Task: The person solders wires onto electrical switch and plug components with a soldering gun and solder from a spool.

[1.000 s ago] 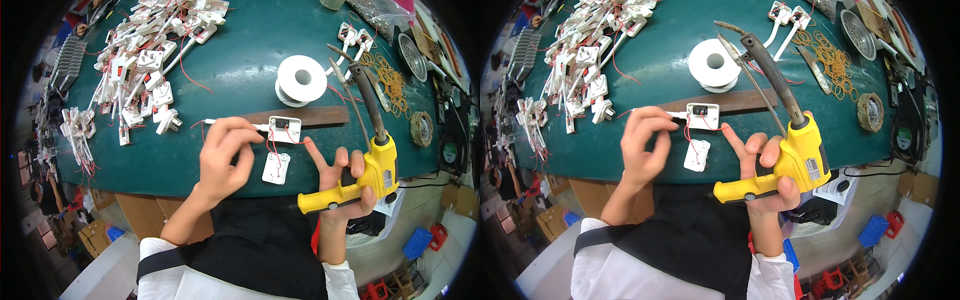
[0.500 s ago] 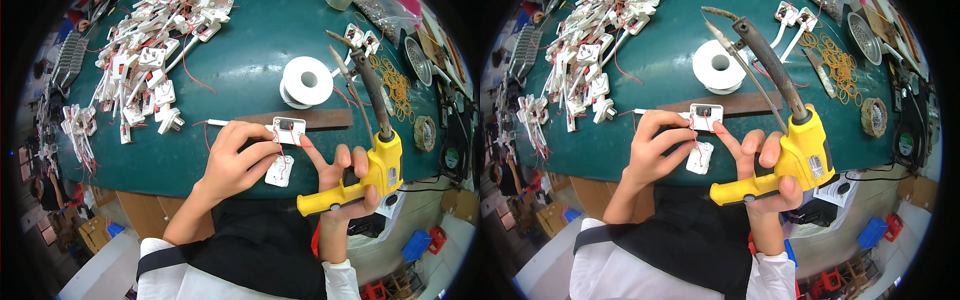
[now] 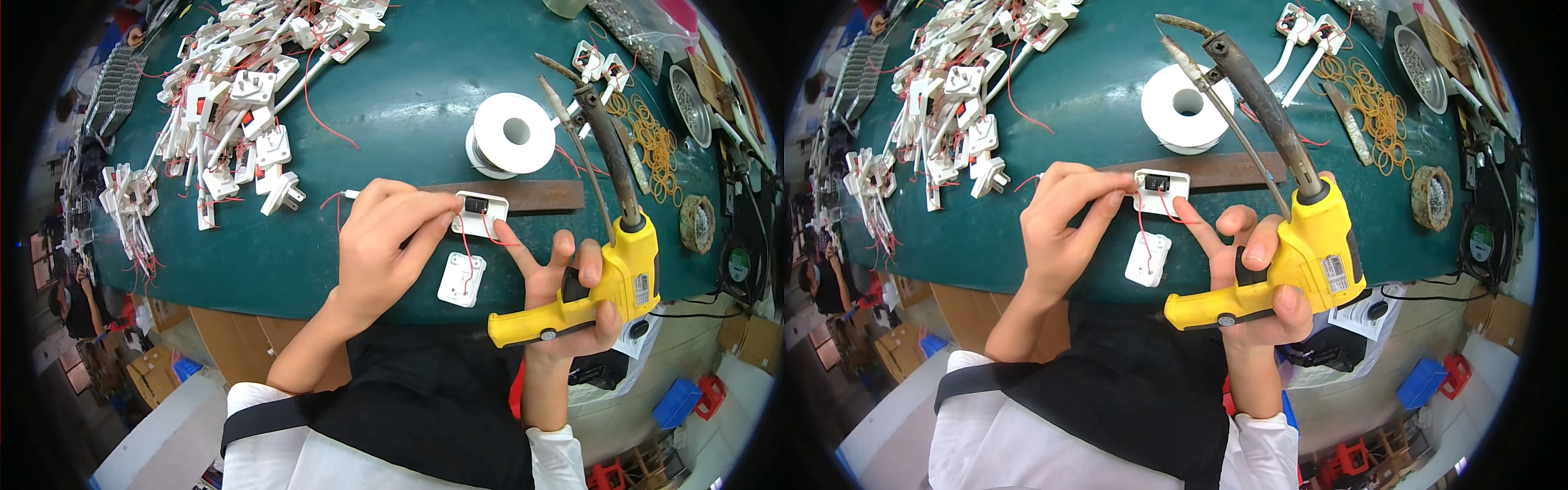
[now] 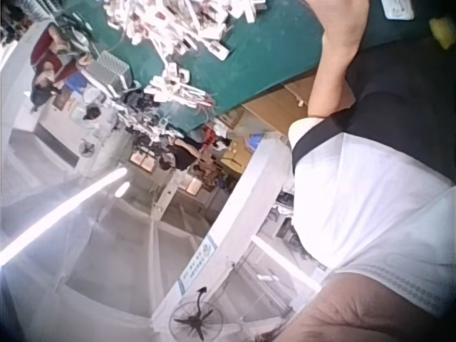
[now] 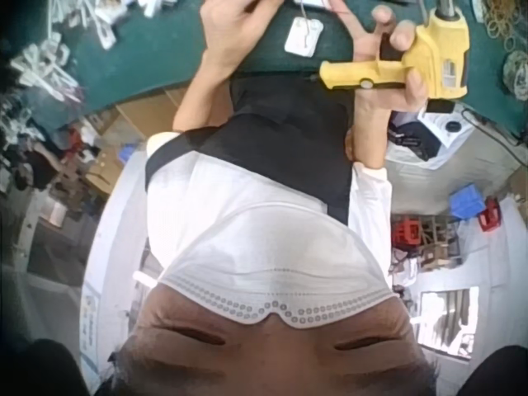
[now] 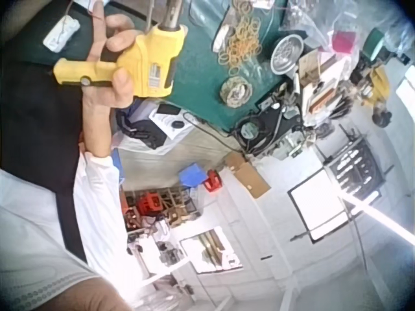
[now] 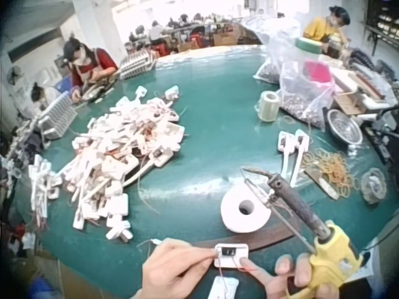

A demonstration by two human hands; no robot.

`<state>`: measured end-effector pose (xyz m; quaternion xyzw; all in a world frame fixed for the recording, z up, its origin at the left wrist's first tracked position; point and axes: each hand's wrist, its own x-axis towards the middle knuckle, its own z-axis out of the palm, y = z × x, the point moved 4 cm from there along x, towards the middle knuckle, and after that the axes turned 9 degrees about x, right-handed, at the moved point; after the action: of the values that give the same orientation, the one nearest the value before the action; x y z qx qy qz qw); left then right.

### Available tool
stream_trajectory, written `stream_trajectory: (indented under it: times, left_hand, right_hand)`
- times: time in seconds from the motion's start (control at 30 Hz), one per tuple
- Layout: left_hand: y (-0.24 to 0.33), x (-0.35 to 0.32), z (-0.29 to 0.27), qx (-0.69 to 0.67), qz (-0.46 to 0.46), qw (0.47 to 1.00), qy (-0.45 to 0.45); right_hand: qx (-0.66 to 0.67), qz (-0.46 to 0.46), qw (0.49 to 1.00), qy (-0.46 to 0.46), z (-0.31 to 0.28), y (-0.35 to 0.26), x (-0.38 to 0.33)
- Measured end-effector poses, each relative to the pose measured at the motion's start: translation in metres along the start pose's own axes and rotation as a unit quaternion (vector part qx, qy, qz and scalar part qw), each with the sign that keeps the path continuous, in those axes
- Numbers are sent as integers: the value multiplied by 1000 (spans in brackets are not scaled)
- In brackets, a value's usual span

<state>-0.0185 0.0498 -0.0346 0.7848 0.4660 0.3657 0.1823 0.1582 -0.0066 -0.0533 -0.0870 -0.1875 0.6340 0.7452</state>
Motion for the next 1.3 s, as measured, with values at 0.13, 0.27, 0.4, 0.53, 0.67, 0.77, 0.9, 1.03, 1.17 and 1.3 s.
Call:
stream_trajectory:
  times: [0.13,0.27,0.4,0.53,0.67,0.77,0.9,1.03,1.17,1.3]
  left_hand:
    - [-7,3,8,-89,-101,991,6]
    - [-6,1,8,-47,-40,998,-22]
    - [3,-11,8,2,-1,1000,20]
    - [5,-21,15,42,28,998,22]
    - [8,-19,18,13,39,998,-37]
    - [14,-16,26,5,48,997,-57]
    - [21,-7,33,-21,26,999,-30]
    - [17,-14,23,-28,6,997,-70]
    - [18,-24,14,-58,-18,994,-86]
    - [25,-23,17,-13,-3,996,-87]
  right_hand:
    - [-1,-28,999,16,3,-6,-3]
    - [-44,-81,995,42,13,-33,-17]
    - [-121,-60,990,34,16,-46,-40]
    - [-151,-20,988,19,17,-39,-48]
    - [-156,-14,987,28,13,-35,-41]
    - [-135,-29,990,18,14,-32,-27]
    - [-94,-37,993,52,5,-34,-18]
    - [-51,9,996,76,-5,-16,-22]
    - [13,11,995,98,-9,-2,-36]
    - [26,11,993,113,-1,-4,-36]
